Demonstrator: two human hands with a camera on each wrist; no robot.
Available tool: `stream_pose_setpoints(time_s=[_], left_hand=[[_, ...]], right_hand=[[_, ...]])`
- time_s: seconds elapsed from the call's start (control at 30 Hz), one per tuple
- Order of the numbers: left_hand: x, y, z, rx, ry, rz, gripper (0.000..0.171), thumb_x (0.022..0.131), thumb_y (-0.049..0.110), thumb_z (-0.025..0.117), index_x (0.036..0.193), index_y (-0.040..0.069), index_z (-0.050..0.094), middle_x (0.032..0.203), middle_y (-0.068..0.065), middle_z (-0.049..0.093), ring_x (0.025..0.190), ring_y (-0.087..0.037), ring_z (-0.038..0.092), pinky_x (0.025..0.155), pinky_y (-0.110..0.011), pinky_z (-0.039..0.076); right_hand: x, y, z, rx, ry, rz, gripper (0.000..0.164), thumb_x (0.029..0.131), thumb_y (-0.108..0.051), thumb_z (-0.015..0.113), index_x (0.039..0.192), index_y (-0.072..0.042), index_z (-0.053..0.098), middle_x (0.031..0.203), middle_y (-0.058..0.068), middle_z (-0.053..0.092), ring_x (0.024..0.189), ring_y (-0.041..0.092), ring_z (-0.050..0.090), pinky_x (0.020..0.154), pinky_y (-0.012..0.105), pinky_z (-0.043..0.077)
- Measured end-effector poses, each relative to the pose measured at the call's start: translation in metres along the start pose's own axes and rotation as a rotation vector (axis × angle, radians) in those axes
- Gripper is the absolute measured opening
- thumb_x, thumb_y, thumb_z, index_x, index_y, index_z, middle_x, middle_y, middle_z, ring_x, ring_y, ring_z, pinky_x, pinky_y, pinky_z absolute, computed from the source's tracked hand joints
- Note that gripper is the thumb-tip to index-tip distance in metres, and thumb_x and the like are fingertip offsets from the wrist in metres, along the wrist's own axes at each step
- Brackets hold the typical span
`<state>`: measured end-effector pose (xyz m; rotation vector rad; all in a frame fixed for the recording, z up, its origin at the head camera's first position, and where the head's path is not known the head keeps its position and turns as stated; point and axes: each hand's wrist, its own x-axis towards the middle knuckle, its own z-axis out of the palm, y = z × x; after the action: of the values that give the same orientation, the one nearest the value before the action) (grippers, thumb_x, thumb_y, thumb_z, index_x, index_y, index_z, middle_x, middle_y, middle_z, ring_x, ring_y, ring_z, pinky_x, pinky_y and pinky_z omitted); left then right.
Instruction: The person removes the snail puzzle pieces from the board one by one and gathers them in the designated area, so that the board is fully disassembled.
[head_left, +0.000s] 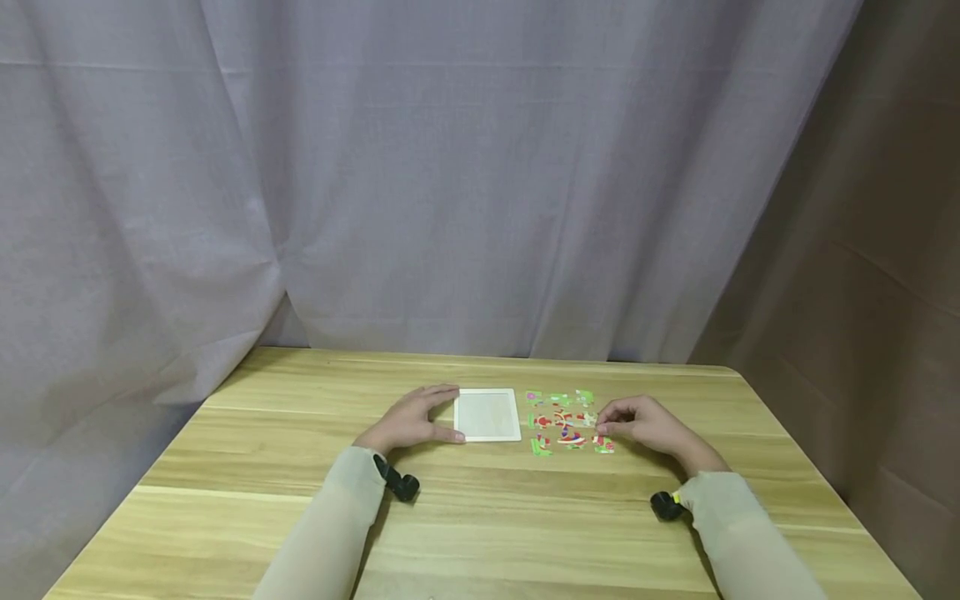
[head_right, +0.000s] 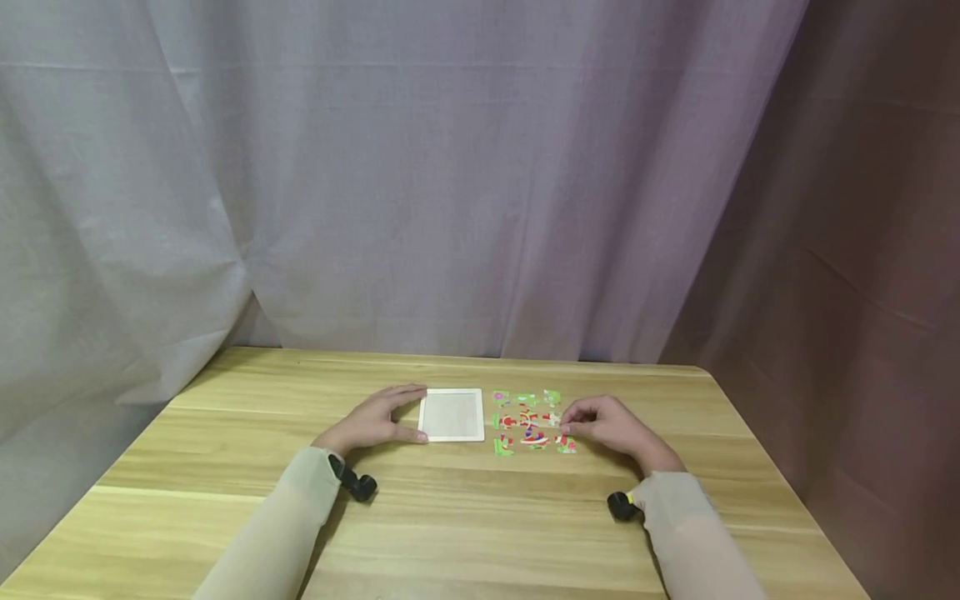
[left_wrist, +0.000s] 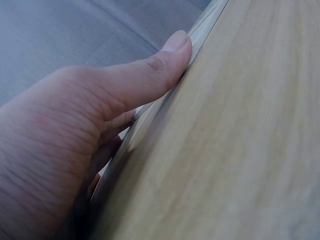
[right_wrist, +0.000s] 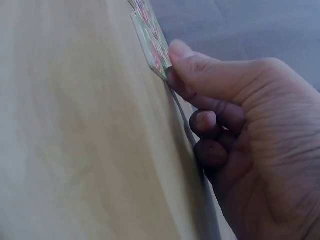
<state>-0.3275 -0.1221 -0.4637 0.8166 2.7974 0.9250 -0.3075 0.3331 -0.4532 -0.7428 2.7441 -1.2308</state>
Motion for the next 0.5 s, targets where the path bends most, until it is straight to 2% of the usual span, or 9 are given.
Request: stream_pose_setpoints(time_s=[0.33, 0.4, 0.5], left_hand=[[-0.003, -0.004, 0.004, 0.009, -0.002, 0.007, 0.095, 0.084, 0.06, 0.083, 0.161, 0.017, 0.047, 0.17, -0.005, 0.041, 0.159, -0.036, 0.033, 0.131, -0.063, 0.021], [-0.001, -0.003, 0.002, 0.001, 0.005, 0.013, 0.094, 0.084, 0.059, 0.083, 0.16, 0.017, 0.048, 0.17, -0.005, 0.041, 0.158, -0.037, 0.034, 0.13, -0.064, 0.022], [0.002, -0.004, -0.005, -0.035, 0.022, 0.022, 0.092, 0.084, 0.056, 0.084, 0.16, 0.016, 0.049, 0.17, -0.005, 0.041, 0.158, -0.037, 0.034, 0.13, -0.064, 0.023]], right_hand=[[-0.001, 0.007, 0.007, -0.015, -0.017, 0.02, 0.006, 0.098, -0.02, 0.077, 0.098, -0.015, 0.079, 0.093, -0.001, 0.076, 0.086, 0.008, 0.065, 0.079, 0.023, 0.053], [0.001, 0.006, 0.006, -0.032, 0.004, 0.023, 0.006, 0.098, -0.021, 0.077, 0.098, -0.016, 0.078, 0.093, -0.001, 0.076, 0.085, 0.009, 0.064, 0.078, 0.023, 0.054], [0.009, 0.0, 0.002, -0.073, 0.089, 0.027, 0.008, 0.099, -0.024, 0.076, 0.101, -0.017, 0.078, 0.093, -0.001, 0.074, 0.083, 0.01, 0.062, 0.075, 0.024, 0.052]])
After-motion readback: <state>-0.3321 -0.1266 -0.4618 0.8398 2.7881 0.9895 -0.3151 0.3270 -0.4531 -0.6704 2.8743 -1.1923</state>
